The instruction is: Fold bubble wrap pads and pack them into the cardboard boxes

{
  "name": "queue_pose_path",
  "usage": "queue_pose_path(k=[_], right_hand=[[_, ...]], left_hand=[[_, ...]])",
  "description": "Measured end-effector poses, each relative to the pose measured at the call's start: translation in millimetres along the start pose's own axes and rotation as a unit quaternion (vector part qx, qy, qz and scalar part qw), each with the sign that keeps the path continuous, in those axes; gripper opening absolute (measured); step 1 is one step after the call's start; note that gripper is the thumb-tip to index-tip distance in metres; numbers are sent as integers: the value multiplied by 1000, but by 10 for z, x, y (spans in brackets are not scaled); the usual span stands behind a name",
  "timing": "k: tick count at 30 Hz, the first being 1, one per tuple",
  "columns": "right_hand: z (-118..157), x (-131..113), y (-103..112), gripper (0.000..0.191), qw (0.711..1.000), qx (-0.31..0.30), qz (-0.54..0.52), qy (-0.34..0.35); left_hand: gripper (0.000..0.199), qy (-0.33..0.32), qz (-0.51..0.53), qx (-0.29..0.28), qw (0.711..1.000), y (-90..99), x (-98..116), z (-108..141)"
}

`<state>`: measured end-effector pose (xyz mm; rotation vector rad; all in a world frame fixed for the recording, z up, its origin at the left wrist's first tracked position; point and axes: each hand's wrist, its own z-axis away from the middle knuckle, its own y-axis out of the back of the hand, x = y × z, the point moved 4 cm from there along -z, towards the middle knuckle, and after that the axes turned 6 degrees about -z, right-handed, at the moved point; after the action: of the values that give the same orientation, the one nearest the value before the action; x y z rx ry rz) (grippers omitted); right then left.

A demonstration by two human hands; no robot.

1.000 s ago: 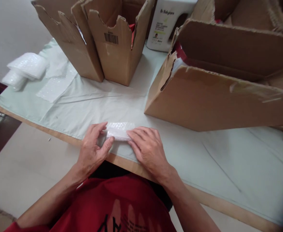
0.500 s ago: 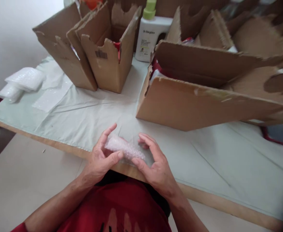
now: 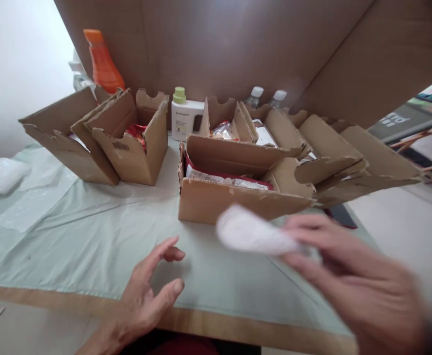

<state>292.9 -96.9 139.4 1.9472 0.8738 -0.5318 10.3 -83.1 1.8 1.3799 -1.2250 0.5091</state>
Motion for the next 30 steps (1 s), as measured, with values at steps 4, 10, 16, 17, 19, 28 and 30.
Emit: queue_pose_path(k=[4,10,16,17,19,28,30], right_hand=[[-601,24,437,17,977,84,187,60],[-1378,264,-132,26,911,-145,352,159],[-1572,375,-631,21,802,-261,507,178],[-1586,365,-676,20,794,-285,511,164],[-1610,350,-743,17,782,-333,512,121],[-1644,292,-838,16,777,-373,502,76],[-1636,259,-787,11,772,-357,519,88]], left_hand=[[44,-80,-61,-4,995,-220,-47,-14],[35,-156,-80,-6,984,-334,-28,-56],[42,-171,-53,2,984,-320,-64,-103],[41,-168,-51,1,984,-323,-73,-107],[40,-163,-46,-3,986,-326,-82,-112],[31,-146,-67,-11,987,-316,-27,-119],[29,-140,-73,-7,987,-312,-9,-115]])
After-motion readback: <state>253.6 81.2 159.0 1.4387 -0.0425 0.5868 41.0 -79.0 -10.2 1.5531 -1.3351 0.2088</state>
